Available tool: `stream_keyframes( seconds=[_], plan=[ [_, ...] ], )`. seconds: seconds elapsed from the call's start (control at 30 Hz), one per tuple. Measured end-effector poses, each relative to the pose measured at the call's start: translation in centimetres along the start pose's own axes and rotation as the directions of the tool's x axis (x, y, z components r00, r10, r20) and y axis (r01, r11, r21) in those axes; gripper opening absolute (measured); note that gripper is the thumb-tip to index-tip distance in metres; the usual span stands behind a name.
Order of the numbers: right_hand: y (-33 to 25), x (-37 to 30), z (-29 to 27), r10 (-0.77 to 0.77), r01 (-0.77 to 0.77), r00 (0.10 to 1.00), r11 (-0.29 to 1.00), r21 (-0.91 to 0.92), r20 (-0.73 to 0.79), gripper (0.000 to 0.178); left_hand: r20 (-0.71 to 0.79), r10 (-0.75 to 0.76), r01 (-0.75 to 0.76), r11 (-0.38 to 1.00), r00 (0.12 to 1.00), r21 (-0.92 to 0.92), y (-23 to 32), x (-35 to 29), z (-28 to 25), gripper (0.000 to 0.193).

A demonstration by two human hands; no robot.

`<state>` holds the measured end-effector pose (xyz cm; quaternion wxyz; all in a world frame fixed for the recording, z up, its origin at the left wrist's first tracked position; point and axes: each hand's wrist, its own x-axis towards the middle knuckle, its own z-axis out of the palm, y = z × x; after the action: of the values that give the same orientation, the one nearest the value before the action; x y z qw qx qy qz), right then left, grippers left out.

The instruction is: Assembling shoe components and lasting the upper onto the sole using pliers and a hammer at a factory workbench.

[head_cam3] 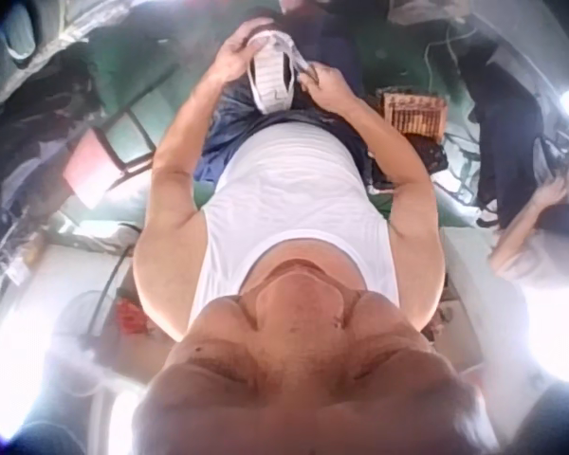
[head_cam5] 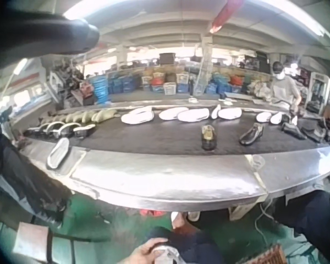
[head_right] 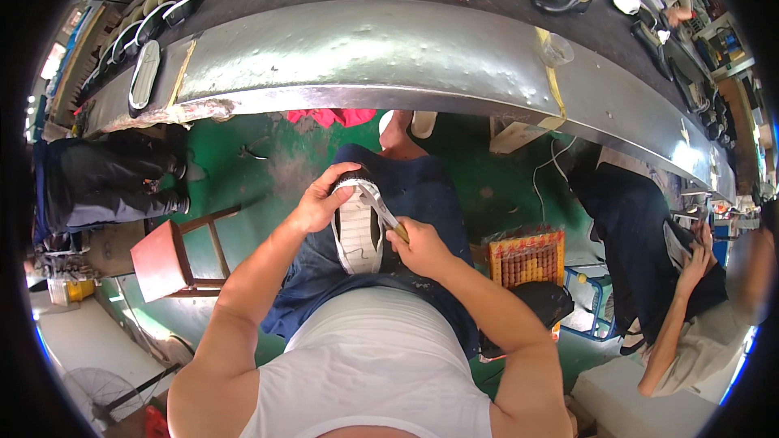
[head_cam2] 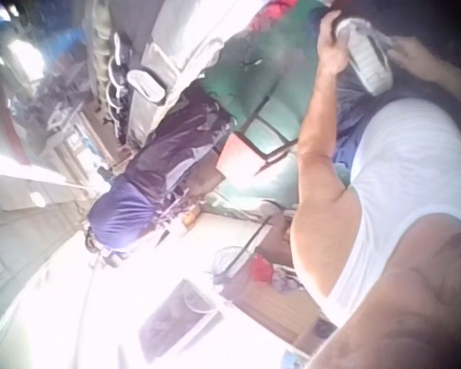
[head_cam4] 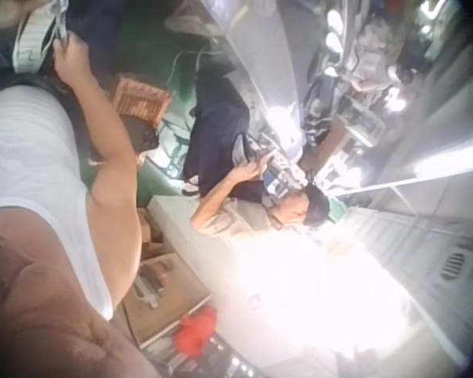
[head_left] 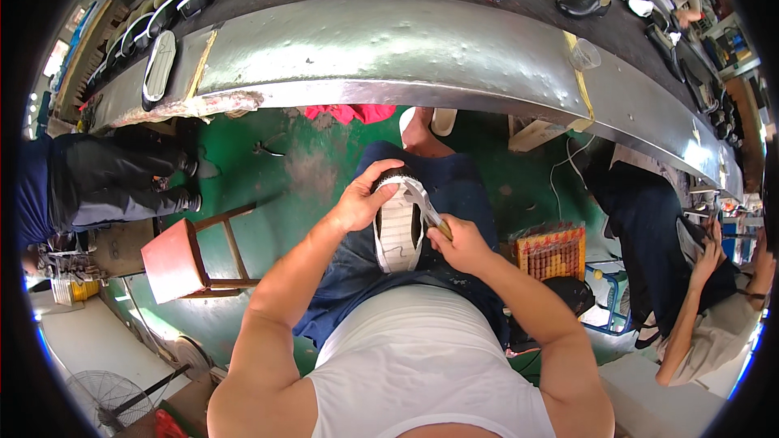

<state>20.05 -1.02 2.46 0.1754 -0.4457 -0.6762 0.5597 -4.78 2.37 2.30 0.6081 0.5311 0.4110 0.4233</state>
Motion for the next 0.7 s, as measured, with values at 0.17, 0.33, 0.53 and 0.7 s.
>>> stream_keyframes(
  seconds=[0.17,0.33,0.53,0.7],
  plan=[
    [-1.2,-0.2,0.9,-0.044,0.029,0.995,0.985,-0.169,-0.089,0.028,0.001,-0.051,0.05,0.986,0.999,-0.158,-1.5,-0.1,-1.2,0.039],
    [-4.4,-1.5,-0.6,0.054,-0.059,0.998,0.928,-0.368,-0.025,0.028,0.006,-0.067,0.067,0.996,0.998,-0.063,0.8,-0.2,-0.5,0.039],
    [-3.3,-0.6,-2.5,0.108,-0.086,0.986,0.983,-0.163,0.127,0.024,-0.166,-0.18,0.157,0.977,0.97,-0.143,-0.4,0.4,0.1,0.033],
    [-6.1,-1.4,-2.6,-0.068,0.072,0.995,0.995,0.065,-0.07,0.031,-0.196,-0.185,0.166,0.98,0.963,-0.111,-1.9,0.0,-0.4,0.034]
  ],
)
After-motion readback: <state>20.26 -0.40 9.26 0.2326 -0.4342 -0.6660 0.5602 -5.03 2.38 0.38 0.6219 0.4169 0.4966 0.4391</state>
